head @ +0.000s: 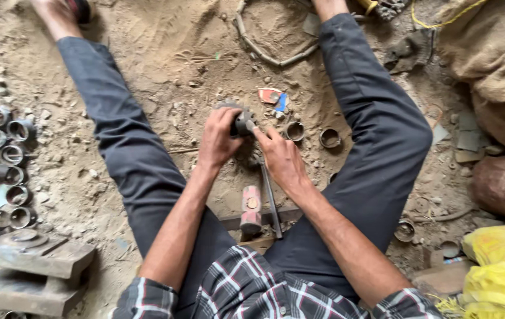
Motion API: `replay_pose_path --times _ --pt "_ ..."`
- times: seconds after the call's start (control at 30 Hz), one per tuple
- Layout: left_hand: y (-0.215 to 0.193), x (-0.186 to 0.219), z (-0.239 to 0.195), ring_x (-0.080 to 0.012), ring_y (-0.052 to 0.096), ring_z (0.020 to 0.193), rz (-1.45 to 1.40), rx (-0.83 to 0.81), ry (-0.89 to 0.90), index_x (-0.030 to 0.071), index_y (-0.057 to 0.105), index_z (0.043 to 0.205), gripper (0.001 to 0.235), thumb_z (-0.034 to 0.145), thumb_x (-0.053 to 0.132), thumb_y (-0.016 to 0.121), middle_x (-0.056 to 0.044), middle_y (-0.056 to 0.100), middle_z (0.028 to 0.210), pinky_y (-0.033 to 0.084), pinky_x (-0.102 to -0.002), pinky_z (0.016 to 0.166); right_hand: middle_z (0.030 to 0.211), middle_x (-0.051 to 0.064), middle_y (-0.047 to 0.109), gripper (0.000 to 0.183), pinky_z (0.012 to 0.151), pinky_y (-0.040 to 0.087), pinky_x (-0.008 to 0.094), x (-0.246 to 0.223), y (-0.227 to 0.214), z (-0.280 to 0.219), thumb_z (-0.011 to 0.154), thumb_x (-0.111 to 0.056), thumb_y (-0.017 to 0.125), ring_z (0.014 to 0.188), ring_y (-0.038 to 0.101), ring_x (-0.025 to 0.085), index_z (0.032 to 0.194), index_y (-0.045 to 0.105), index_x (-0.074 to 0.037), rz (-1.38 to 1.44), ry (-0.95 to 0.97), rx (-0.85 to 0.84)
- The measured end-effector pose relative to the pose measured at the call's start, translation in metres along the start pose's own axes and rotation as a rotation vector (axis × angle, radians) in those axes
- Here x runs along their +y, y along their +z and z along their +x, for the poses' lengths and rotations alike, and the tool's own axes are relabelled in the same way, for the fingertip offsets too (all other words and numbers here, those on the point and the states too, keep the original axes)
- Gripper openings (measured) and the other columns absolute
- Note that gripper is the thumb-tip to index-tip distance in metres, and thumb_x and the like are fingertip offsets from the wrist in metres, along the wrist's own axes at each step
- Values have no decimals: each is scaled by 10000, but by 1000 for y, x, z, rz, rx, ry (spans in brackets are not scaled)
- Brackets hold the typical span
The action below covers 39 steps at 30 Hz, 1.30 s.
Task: The person sits on the ground and uses a hammer to strike a cylindrical metal piece placed on a gear. They repeatedly adjust the piece and hammer it, then use a chisel to scrape or mark the metal. The person continues hammering and scraping the same metal piece throughout the clip.
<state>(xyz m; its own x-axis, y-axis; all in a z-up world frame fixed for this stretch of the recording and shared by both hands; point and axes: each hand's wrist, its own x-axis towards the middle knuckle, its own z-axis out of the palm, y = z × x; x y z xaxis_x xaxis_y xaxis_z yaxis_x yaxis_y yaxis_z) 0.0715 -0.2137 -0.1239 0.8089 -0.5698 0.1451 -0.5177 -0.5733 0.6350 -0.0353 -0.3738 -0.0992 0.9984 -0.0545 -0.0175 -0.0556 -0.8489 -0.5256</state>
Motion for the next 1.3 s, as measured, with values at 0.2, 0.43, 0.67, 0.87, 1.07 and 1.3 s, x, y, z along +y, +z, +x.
replay_pose_path --times 0.2,0.43,0.67,0.87,1.07,1.3 --pt "-10 -16 6 -283 697 1096 -184 -90 -65 13 690 1232 599 686 133 907 -162 715 1192 564 -374 999 936 146 645 514 423 573 260 -1 -3 4 933 139 514 550 665 199 1395 620 -58 7 7 -17" --pt "-12 -11 3 -296 660 1122 -206 -126 -60 15 638 1242 614 708 155 906 -161 674 1184 551 -411 995 943 141 628 508 427 569 267 -5 -4 2 914 151 517 548 662 199 1380 623 -20 -22 3 -3" --pt "7 -8 -2 -314 644 1097 32 -8 -29 -10 624 1197 626 670 135 928 -172 671 1155 529 -430 993 941 144 626 484 385 536 209 4 10 -1 950 131 511 512 612 146 1397 608 -26 -24 -10 -12" --pt "-3 -25 6 -271 718 1002 -199 -110 -80 15 687 1191 539 731 186 909 -147 729 1134 591 -389 931 902 145 625 488 362 516 196 11 21 8 960 122 515 494 581 128 1412 607 -40 -72 -27 5" --pt "-3 -15 0 -328 628 1139 -76 -93 8 -35 611 1276 652 712 133 894 -201 646 1224 520 -451 1010 887 145 621 461 368 492 208 5 14 5 979 112 507 473 578 122 1408 605 -25 -45 -18 -1" --pt "9 -10 -6 -320 602 1226 39 -53 14 31 623 1333 668 713 57 872 -144 653 1312 461 -450 1100 910 168 640 408 393 549 228 5 -5 -2 967 72 548 538 640 175 1353 638 -22 4 17 -15"
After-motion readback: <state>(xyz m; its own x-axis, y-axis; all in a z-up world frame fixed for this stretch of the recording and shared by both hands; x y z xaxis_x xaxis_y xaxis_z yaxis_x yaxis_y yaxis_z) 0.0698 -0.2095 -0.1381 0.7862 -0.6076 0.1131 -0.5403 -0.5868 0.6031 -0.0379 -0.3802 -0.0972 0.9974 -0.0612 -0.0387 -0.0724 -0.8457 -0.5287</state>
